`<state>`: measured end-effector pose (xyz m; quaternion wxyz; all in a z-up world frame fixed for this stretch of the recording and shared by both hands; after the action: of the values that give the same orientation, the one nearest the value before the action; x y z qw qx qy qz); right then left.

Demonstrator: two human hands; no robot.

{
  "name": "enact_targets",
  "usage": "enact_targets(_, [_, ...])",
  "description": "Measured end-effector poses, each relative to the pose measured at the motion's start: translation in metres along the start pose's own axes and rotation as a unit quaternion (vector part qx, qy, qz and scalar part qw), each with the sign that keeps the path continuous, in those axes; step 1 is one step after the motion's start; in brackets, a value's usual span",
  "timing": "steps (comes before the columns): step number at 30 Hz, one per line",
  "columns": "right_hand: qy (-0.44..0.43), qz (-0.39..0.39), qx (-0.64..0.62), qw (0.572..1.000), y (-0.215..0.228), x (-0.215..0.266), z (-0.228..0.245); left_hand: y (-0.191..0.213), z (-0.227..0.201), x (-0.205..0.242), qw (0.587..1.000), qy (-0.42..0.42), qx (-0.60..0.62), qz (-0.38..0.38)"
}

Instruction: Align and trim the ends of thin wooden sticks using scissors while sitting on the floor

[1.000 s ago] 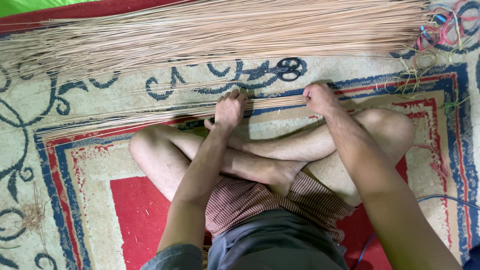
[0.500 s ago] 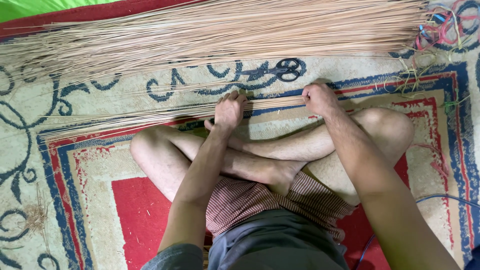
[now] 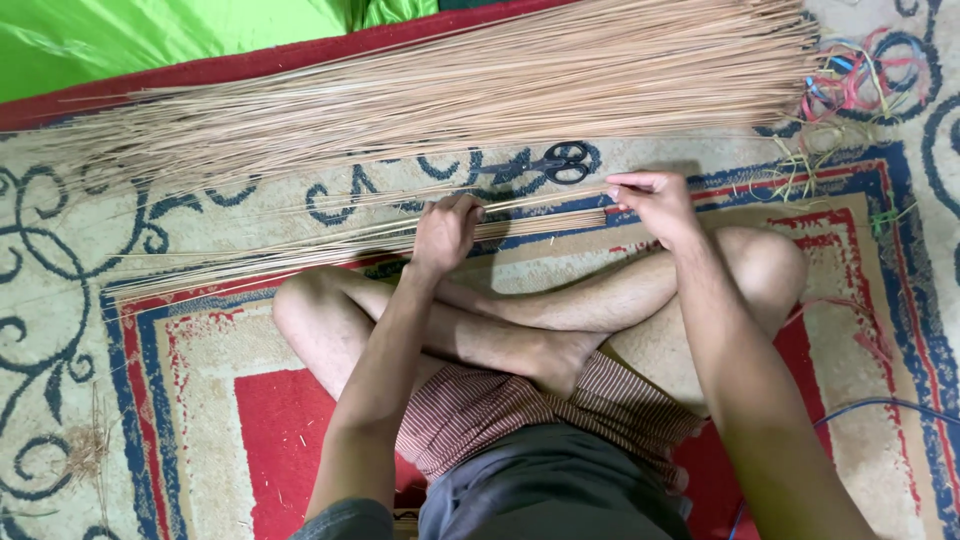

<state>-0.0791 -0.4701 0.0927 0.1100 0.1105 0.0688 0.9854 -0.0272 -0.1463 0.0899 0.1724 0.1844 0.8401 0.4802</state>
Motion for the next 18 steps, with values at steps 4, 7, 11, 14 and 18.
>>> enact_targets(4, [0.009, -0.043, -0.085, 0.995, 0.008, -0.011, -0.022, 0.021, -0.014, -0.008, 0.999, 0.006, 0.046, 0.018])
enact_targets(7, [0.011, -0.085, -0.198, 0.976, 0.014, -0.011, -0.024, 0.026, -0.025, -0.018, 0.999, -0.011, 0.04, 0.029])
enact_targets(11, [0.026, -0.149, -0.267, 0.952, 0.025, -0.009, -0.027, 0.028, -0.038, -0.032, 0.996, 0.017, 0.073, 0.05])
enact_targets(14, [0.051, -0.186, -0.285, 0.939, 0.034, -0.006, -0.021, 0.016, -0.037, -0.04, 0.992, 0.029, 0.103, 0.067])
enact_targets(18, [0.064, -0.221, -0.296, 0.927, 0.041, -0.002, -0.018, 0.015, -0.044, -0.043, 0.983, 0.046, 0.156, 0.082])
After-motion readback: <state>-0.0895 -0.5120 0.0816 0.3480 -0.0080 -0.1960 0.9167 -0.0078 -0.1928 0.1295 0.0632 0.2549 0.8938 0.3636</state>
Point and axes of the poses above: each hand's wrist, its own x-axis away from the middle knuckle, its own y-axis out of the back of the hand, z = x × y, the point moved 10 cm from there along -x, towards the middle knuckle
